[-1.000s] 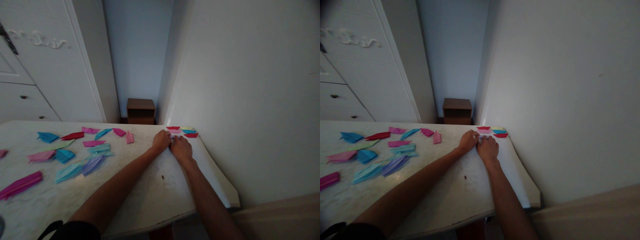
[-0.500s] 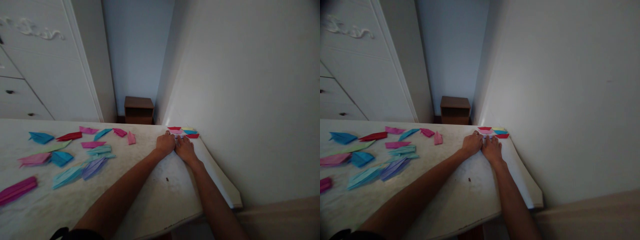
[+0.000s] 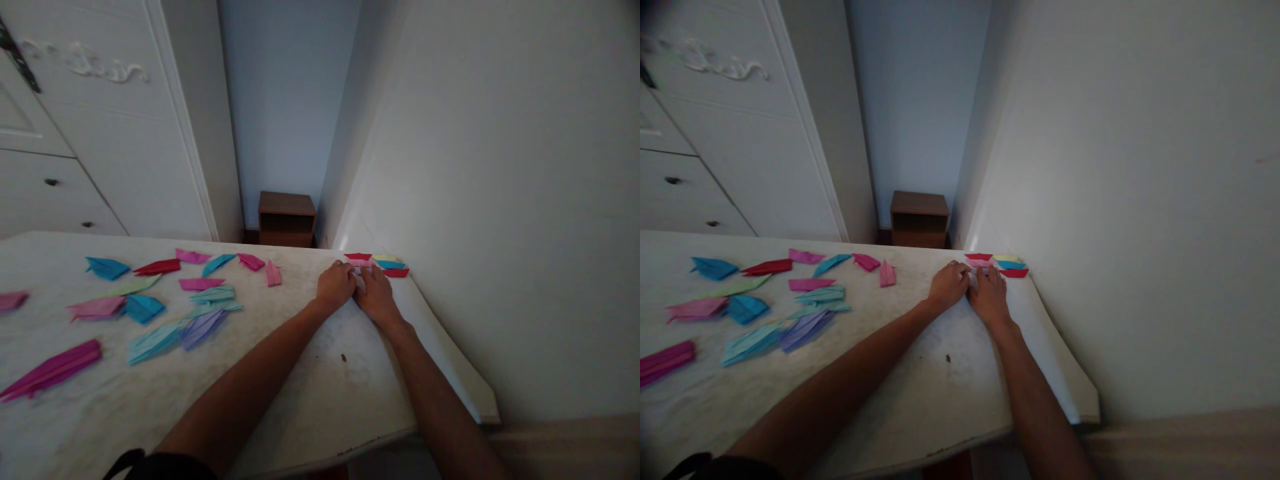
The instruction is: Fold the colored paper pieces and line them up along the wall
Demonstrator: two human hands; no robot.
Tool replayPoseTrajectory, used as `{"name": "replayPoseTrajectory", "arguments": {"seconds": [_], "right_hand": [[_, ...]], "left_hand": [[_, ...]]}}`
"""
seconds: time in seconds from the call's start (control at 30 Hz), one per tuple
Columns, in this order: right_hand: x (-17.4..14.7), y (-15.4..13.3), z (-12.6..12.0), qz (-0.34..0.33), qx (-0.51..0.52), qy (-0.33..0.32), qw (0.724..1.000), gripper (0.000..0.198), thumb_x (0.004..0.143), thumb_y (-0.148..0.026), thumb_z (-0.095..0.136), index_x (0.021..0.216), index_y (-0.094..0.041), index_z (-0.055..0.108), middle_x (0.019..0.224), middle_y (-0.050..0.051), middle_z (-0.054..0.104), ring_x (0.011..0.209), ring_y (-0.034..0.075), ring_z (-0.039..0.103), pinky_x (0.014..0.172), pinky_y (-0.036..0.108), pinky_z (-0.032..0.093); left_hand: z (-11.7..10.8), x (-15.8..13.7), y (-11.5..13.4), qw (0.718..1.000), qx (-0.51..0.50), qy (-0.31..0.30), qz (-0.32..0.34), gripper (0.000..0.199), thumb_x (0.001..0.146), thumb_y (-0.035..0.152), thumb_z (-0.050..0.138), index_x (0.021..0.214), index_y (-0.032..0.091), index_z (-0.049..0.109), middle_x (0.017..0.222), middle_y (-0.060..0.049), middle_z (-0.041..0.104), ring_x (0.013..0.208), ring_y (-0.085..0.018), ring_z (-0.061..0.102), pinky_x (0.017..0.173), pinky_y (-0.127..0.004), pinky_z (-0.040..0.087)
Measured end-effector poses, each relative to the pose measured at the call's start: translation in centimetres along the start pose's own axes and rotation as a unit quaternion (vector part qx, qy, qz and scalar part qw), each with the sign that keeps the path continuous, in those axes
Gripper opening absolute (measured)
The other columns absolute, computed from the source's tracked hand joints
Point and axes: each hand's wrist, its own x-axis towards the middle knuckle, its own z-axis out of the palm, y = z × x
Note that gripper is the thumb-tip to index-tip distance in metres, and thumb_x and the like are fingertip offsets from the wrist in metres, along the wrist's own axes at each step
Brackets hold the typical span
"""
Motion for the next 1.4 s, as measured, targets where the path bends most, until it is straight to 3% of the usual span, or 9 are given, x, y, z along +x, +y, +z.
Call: {"name": "replayPoseTrajectory", "arguments": {"seconds": [0.1,0.2,0.43,0.6,0.77,0.93,1.13,1.27,1.4], "right_hand": [[0.2,-0.4,0.3,-0.103,0.089,0.057,0.989,0.047,0.084,-0.022,0.049,0.129,-0.010,0.056,0.133,0.019,0.056,0.126,0.027,0.049,0.109,0.042,0.036],[0.2,-1.0,0.5,-0.180,0.178,0.078,0.964,0.038,0.081,-0.020,0.050,0.117,-0.016,0.064,0.118,0.014,0.066,0.113,0.027,0.057,0.102,0.045,0.042],[-1.1,-2.5,0.3,-0.282,0.277,-0.035,0.918,0.021,0.088,-0.031,0.054,0.100,-0.023,0.069,0.099,0.007,0.071,0.093,0.023,0.064,0.087,0.039,0.049],[-2.5,-4.3,0.1,-0.280,0.289,-0.065,0.913,0.025,0.090,-0.042,0.055,0.093,-0.022,0.070,0.092,0.006,0.071,0.088,0.022,0.065,0.083,0.036,0.050],[-3.3,-6.4,0.4,-0.250,0.324,-0.075,0.909,0.032,0.092,-0.045,0.050,0.088,-0.021,0.070,0.092,0.006,0.072,0.087,0.022,0.066,0.081,0.035,0.051],[-3.5,-10.0,0.4,-0.251,0.342,-0.090,0.901,0.031,0.090,-0.046,0.053,0.087,-0.020,0.070,0.091,0.006,0.073,0.086,0.022,0.067,0.080,0.035,0.051],[-1.7,-17.7,0.8,-0.257,0.362,-0.081,0.892,0.031,0.090,-0.044,0.051,0.090,-0.019,0.070,0.083,0.005,0.072,0.076,0.020,0.066,0.070,0.031,0.050],[0.7,-22.7,1.9,-0.284,0.263,-0.085,0.918,0.027,0.085,-0.032,0.057,0.101,-0.016,0.070,0.095,0.009,0.073,0.084,0.021,0.065,0.077,0.030,0.048],[2.7,-25.5,2.7,-0.302,0.109,-0.139,0.937,0.019,0.081,-0.025,0.058,0.082,-0.015,0.074,0.085,0.009,0.073,0.078,0.021,0.063,0.071,0.028,0.044]], "left_hand": [[-0.3,-0.7,-0.5,0.997,-0.073,0.018,-0.011,0.028,0.088,0.014,0.046,0.104,0.016,0.070,0.106,-0.009,0.070,0.101,-0.020,0.063,0.094,-0.030,0.047],[-1.0,-2.1,-1.1,0.990,-0.133,0.033,-0.034,0.028,0.086,0.010,0.046,0.099,0.016,0.070,0.103,-0.007,0.072,0.098,-0.018,0.064,0.093,-0.028,0.047],[-4.5,-7.7,-3.0,0.981,-0.190,0.027,-0.035,0.024,0.079,0.008,0.054,0.093,0.015,0.072,0.098,-0.007,0.072,0.082,-0.017,0.064,0.082,-0.029,0.050],[-8.2,-12.6,-4.6,0.967,-0.246,0.020,-0.062,0.027,0.078,0.010,0.052,0.095,0.015,0.072,0.090,-0.004,0.071,0.068,-0.013,0.060,0.069,-0.024,0.048],[-11.4,-16.2,-7.2,0.967,-0.253,-0.009,-0.024,0.025,0.075,0.011,0.053,0.090,0.013,0.073,0.081,-0.004,0.071,0.067,-0.012,0.059,0.063,-0.022,0.044],[-12.4,-16.4,-8.8,0.945,-0.322,-0.028,-0.058,0.026,0.075,0.012,0.052,0.091,0.012,0.072,0.075,-0.003,0.070,0.052,-0.009,0.054,0.054,-0.020,0.042],[-12.0,-15.6,-9.0,0.942,-0.330,-0.035,-0.054,0.024,0.073,0.011,0.054,0.088,0.010,0.074,0.068,-0.002,0.068,0.051,-0.010,0.055,0.056,-0.022,0.045],[-12.2,-15.7,-9.2,0.941,-0.333,-0.038,-0.050,0.024,0.074,0.011,0.055,0.088,0.011,0.074,0.069,-0.003,0.069,0.053,-0.011,0.058,0.058,-0.022,0.047],[-12.6,-15.7,-9.1,0.947,-0.312,-0.048,-0.052,0.022,0.074,0.012,0.055,0.084,0.011,0.074,0.060,-0.002,0.065,0.056,-0.013,0.060,0.060,-0.024,0.050]]}}
